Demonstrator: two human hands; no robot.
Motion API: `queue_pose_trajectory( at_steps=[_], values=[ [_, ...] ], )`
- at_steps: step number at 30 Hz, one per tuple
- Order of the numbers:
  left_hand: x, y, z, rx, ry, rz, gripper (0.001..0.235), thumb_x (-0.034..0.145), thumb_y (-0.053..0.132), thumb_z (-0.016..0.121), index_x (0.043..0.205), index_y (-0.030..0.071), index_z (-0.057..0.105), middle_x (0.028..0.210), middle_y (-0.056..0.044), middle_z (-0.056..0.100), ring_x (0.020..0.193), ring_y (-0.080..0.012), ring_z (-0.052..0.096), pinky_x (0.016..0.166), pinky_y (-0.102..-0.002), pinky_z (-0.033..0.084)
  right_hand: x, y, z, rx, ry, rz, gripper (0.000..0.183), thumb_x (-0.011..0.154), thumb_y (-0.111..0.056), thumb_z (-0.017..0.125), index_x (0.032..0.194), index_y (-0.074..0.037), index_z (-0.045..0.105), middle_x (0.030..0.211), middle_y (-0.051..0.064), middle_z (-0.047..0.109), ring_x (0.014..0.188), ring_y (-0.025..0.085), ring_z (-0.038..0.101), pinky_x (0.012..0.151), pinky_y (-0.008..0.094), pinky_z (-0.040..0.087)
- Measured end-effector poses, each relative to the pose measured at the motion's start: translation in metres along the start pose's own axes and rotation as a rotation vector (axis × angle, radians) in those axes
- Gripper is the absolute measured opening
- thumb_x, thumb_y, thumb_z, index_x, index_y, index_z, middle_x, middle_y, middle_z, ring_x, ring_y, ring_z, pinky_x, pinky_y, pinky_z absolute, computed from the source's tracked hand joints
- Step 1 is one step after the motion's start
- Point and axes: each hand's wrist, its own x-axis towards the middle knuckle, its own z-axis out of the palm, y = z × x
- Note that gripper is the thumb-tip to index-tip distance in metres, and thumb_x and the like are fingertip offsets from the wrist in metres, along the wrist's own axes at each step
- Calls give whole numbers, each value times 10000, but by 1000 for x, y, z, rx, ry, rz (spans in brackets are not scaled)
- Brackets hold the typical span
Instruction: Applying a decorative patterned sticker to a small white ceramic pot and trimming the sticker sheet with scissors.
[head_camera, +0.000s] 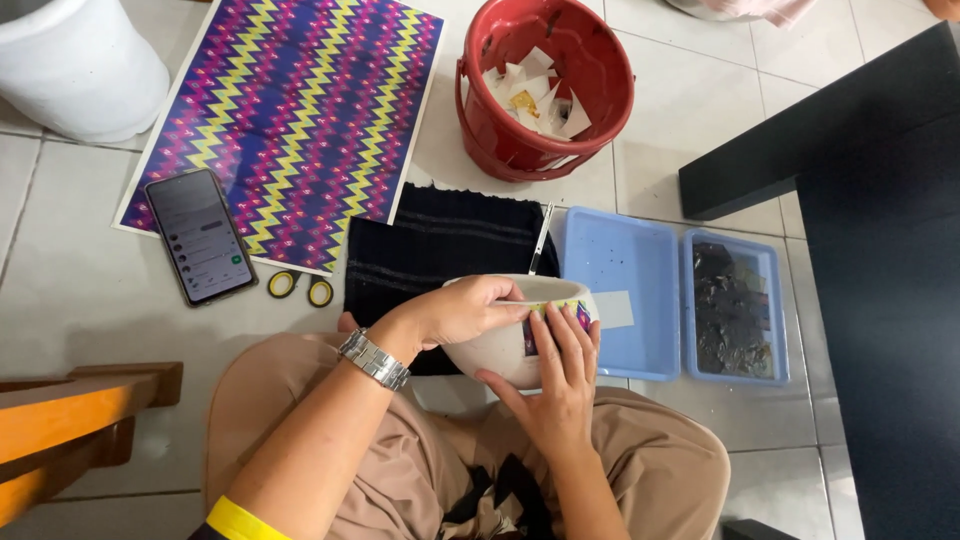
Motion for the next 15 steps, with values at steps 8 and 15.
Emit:
queue_pose_trajectory(
  at_steps=[8, 15],
  values=[
    [1, -2, 1, -194, -12, -30, 312, 947, 329, 406, 861, 87, 584, 798, 7, 572, 706, -91, 463, 662, -255, 370, 0, -2, -4, -41, -50, -14, 771, 740, -495, 762, 1287, -42, 460, 1333, 114, 467, 1276, 274, 433, 1131, 509, 259],
    [-11, 15, -1, -219, -1, -82, 334, 885, 405, 472, 736, 117, 554, 712, -8, 570, 656, -119, 502, 622, -268, 348, 3, -4, -4, -19, -70, -16, 767, 751, -483, 752, 1293, -30, 452, 1331, 113, 471, 1274, 289, 433, 1131, 527, 250]
  ],
)
